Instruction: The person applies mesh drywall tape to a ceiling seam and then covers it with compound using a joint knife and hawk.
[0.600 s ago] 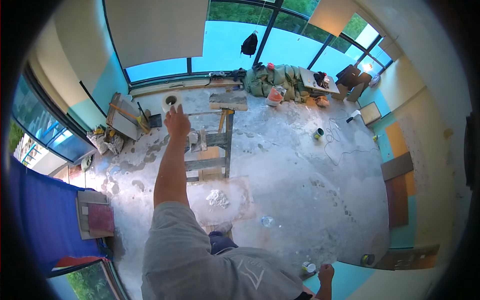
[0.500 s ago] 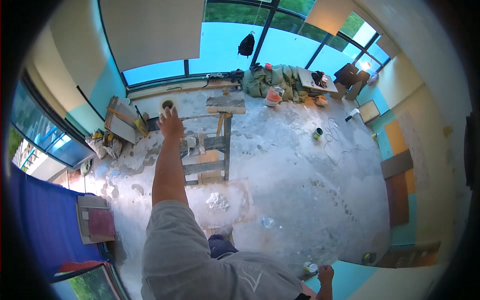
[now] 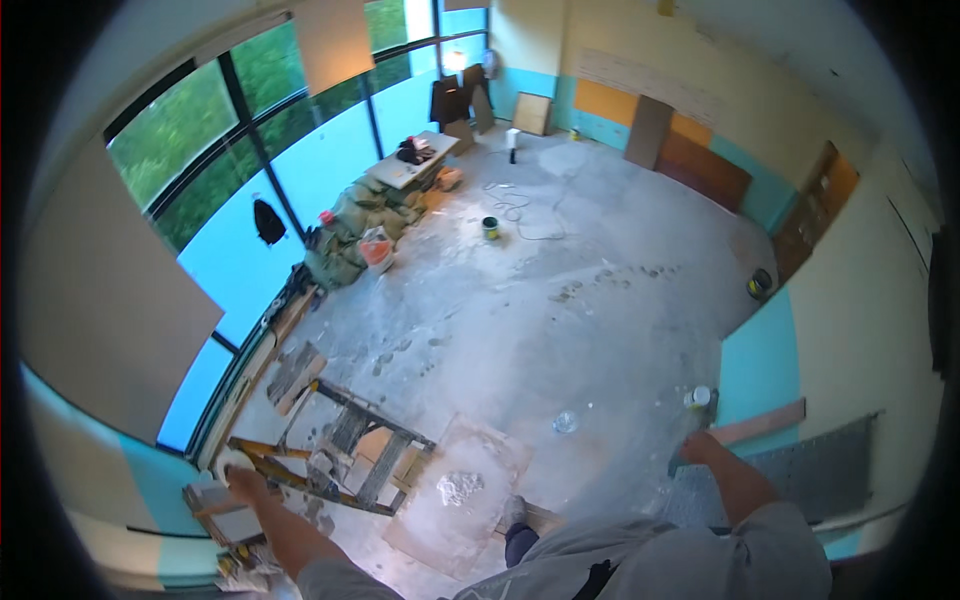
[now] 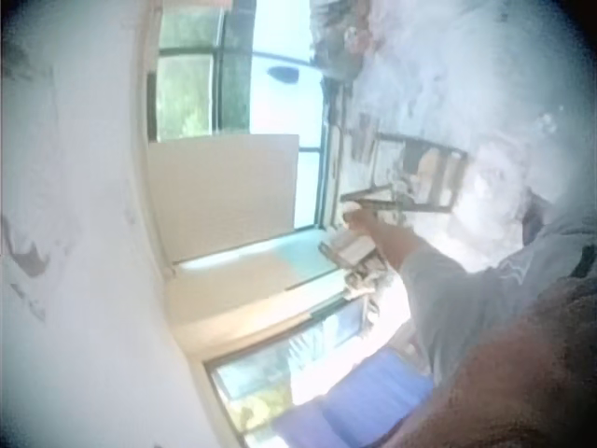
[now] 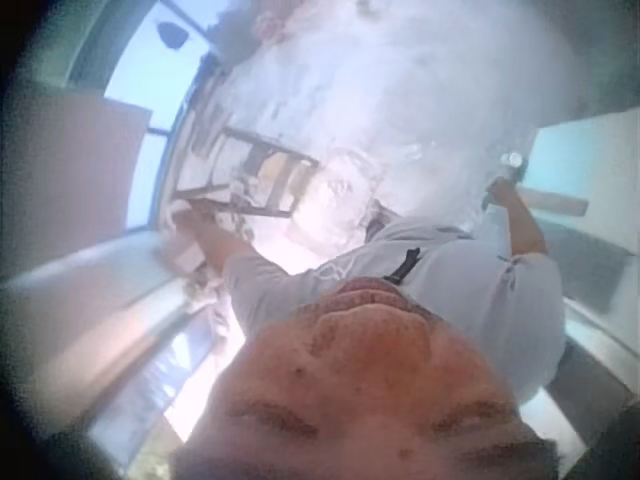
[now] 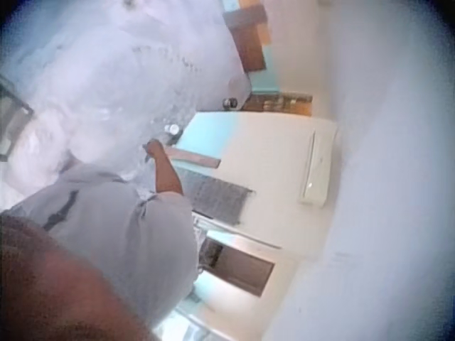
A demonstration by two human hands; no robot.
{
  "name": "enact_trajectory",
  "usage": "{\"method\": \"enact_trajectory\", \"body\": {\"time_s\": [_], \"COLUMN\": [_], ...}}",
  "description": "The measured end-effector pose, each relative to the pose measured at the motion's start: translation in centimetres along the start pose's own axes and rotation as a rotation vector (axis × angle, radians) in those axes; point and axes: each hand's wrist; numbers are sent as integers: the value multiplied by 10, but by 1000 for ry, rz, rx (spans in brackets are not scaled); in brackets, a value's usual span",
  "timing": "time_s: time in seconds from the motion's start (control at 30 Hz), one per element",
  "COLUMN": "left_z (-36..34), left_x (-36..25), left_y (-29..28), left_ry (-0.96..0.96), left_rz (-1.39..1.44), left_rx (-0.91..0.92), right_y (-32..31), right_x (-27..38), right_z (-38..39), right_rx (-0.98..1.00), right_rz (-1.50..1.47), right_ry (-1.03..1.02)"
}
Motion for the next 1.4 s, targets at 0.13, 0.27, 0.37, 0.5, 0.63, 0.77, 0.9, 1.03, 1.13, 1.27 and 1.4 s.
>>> {"method": "enact_trajectory", "body": {"time_s": [0.13, 0.27, 0.37, 0.5, 0.63, 0.77, 0.9, 1.03, 1.13, 1.27, 1.4], "left_z": [55, 123, 220, 374, 412, 405, 400, 412, 412, 432, 408], "left_x": [-66, -93, -134, -237, -255, -250, -221, -188, -161, -125, -92], "left_y": [-76, -75, -61, -242, -329, -433, -530, -631, -669, -751, -786], "left_ry": [-112, 144, 480, 933, 1447, 1671, 1731, 1618, 1586, 1280, 939], "left_rz": [192, 736, 971, 1093, 1348, 1171, 922, 696, 535, -48, -286], "left_rx": [-43, 102, 380, 724, 589, 193, -146, -375, -763, -616, -811], "right_y": [-41, -106, -172, -249, -315, -371, -432, -504, -558, -611, -653], "right_x": [29, 80, 121, 154, 140, 116, 99, 101, 124, 149, 169], "right_z": [9, -34, -49, -35, 12, 103, 170, 232, 286, 356, 410], "right_rx": [-172, -324, -223, -130, -88, -359, -554, -729, -1084, -1581, -1844], "right_rz": [-949, -1537, -1875, -2039, -2113, -1921, -1677, -1468, -1128, -739, -511], "right_ry": [450, 450, 153, -107, -559, -732, -975, -1171, -1197, -1191, -1198]}}
Point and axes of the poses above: each hand's wrist, its own z-axis away from the middle knuckle, its own y-axis out of the palm, x = y × z
